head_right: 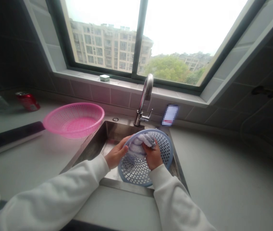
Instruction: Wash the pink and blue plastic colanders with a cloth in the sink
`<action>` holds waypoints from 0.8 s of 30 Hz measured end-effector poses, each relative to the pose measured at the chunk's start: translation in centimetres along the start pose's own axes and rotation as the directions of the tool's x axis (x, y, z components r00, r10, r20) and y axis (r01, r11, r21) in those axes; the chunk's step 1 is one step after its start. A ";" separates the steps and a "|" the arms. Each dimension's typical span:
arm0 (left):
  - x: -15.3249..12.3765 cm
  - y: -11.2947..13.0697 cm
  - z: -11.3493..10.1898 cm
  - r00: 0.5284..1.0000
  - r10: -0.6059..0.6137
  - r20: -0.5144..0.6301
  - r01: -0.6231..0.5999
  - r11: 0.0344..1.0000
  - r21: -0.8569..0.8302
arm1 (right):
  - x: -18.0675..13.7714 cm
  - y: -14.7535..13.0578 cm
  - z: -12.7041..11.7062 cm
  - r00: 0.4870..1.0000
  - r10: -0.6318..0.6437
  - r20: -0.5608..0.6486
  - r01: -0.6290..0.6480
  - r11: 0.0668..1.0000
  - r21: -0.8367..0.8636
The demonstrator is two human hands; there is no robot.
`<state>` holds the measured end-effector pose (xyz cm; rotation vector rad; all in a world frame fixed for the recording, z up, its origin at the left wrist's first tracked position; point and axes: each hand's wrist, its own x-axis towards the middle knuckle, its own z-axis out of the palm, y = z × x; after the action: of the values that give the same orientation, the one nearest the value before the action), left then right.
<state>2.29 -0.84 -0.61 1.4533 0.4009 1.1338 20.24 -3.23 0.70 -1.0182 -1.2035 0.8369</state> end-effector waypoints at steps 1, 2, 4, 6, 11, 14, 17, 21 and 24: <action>0.0 -0.1 0.1 1.000 0.010 0.005 -0.010 1.000 0.029 | 0.0 0.0 0.1 1.000 -0.002 0.008 0.002 1.000 -0.014; 0.0 -0.1 0.1 1.000 0.019 0.004 -0.020 0.998 0.058 | -0.1 0.0 0.3 0.997 -0.005 0.078 0.009 0.998 -0.054; 0.1 0.0 -0.2 0.999 0.036 -0.003 -0.036 0.991 0.126 | -0.4 -0.3 0.7 0.946 0.011 0.323 0.047 0.984 -0.172; 0.1 0.2 -0.6 0.999 0.044 0.000 -0.043 0.978 0.203 | -0.6 -0.4 0.9 0.873 0.038 0.486 0.110 0.956 -0.271; 0.2 0.7 -1.2 0.999 0.054 0.006 -0.054 0.952 0.302 | 0.0 0.5 0.0 0.963 0.105 0.249 -0.078 0.990 -0.114; 0.1 0.6 -0.8 0.997 0.053 0.058 -0.070 0.930 0.362 | 0.3 0.9 0.0 0.980 0.173 0.093 -0.184 0.975 0.122; 0.1 0.4 -0.4 0.995 0.087 0.042 -0.096 0.919 0.382 | 0.0 1.0 0.8 0.940 0.210 0.269 -0.207 0.978 -0.040; 0.1 0.6 -0.8 0.993 0.112 0.023 -0.111 0.905 0.410 | -0.2 1.5 1.2 0.829 0.199 0.523 0.021 0.924 -0.383; 0.0 0.9 -1.3 0.996 0.090 0.024 -0.091 0.886 0.455 | 0.2 2.2 0.2 0.830 0.202 0.520 0.095 0.868 -0.487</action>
<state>0.91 -0.27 -0.05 1.8996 0.6355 1.1597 20.14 -2.25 -1.32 -1.2699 -1.9789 0.9271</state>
